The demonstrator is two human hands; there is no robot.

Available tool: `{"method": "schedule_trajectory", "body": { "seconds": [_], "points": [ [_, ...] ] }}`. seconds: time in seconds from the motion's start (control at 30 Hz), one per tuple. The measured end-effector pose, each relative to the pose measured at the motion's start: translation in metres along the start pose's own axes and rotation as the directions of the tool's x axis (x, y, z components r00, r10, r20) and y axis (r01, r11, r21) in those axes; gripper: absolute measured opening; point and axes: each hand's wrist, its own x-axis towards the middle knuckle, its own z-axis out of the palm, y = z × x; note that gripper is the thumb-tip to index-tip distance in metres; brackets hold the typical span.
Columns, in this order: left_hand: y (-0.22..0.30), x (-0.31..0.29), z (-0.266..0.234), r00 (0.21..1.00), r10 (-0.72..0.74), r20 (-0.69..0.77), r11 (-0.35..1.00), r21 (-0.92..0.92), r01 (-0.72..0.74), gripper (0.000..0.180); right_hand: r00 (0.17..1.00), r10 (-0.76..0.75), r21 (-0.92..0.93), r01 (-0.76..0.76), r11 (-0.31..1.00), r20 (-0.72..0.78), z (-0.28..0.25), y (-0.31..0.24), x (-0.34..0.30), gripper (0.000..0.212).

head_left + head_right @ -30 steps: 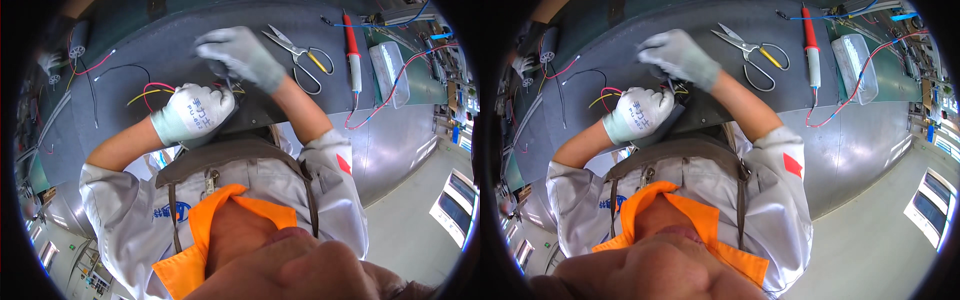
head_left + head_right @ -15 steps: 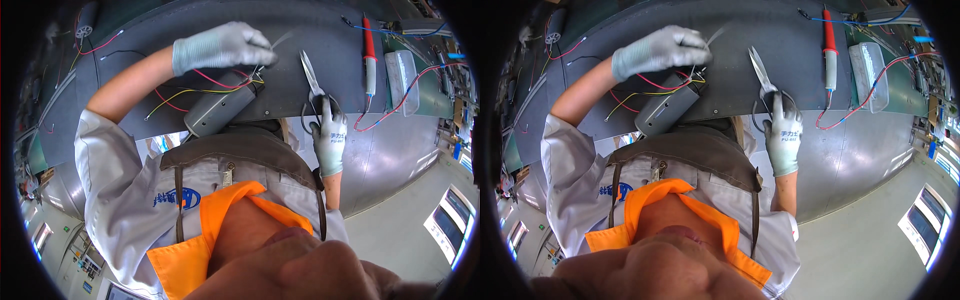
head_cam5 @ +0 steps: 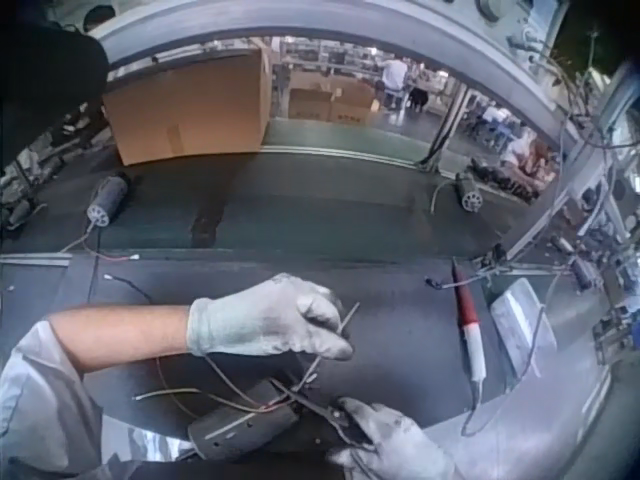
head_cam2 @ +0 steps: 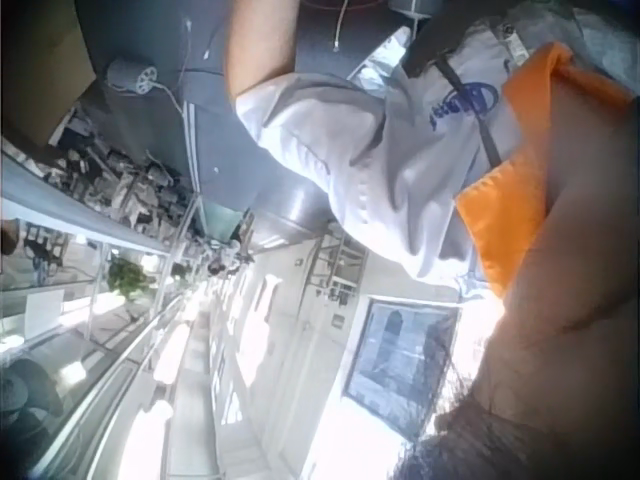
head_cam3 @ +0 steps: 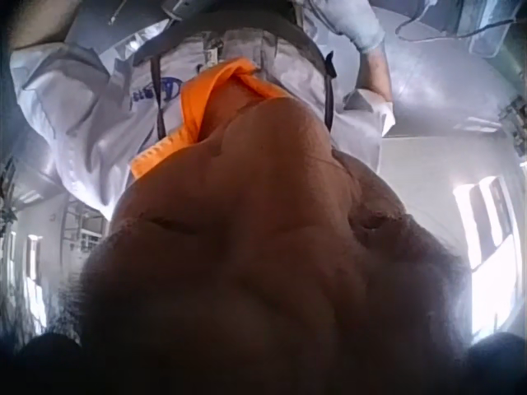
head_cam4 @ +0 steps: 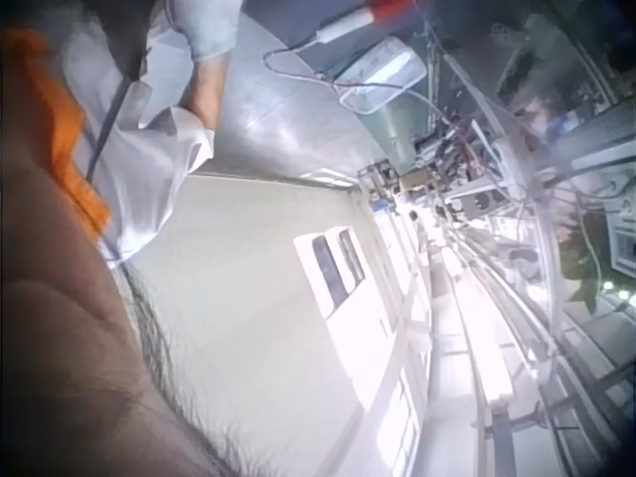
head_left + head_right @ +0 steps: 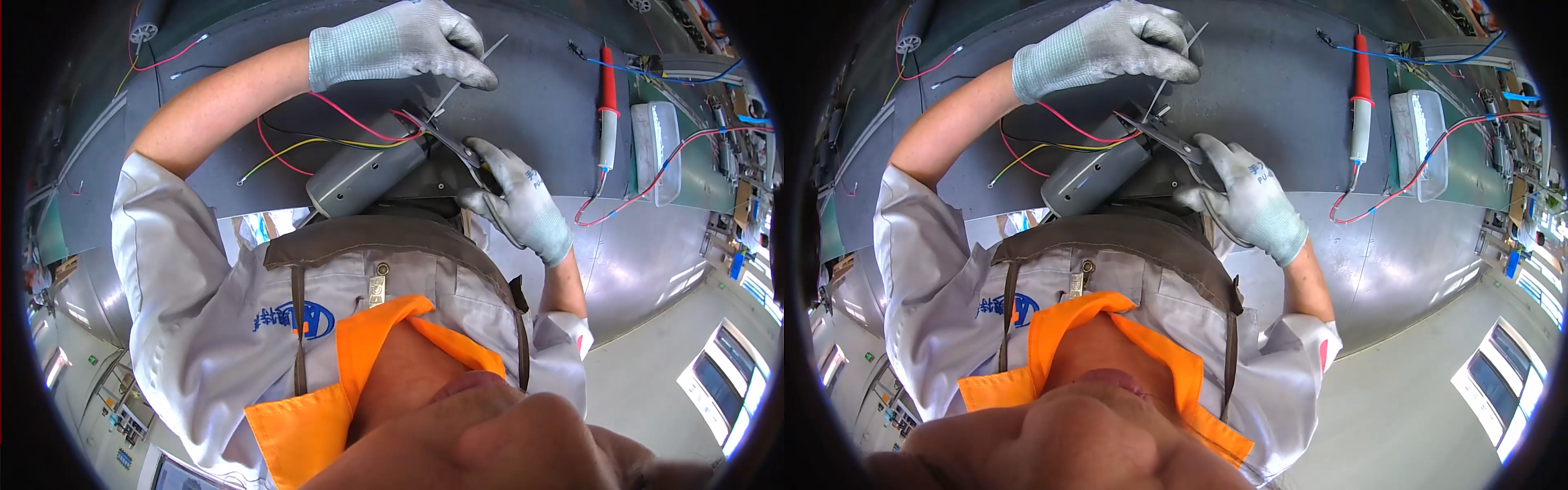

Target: Assembling components and wiring onto electric motors in a factory setting.

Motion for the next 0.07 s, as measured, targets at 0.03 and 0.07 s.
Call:
{"method": "schedule_trajectory", "body": {
  "seconds": [0.03, 0.07],
  "points": [
    [-0.004, 0.000, 0.002, 0.997, 0.073, -0.003, 0.997, -0.007, -0.073, 0.009, 0.995, 0.066, -0.103, -0.058, 0.993, 0.074, -0.005, -0.010, 0.004, 0.072],
    [-0.011, 0.001, 0.006, 0.990, 0.141, -0.009, 0.990, -0.013, -0.141, 0.007, 0.980, 0.135, -0.210, -0.103, 0.972, 0.145, -0.011, -0.020, 0.008, 0.071]
  ]
}}
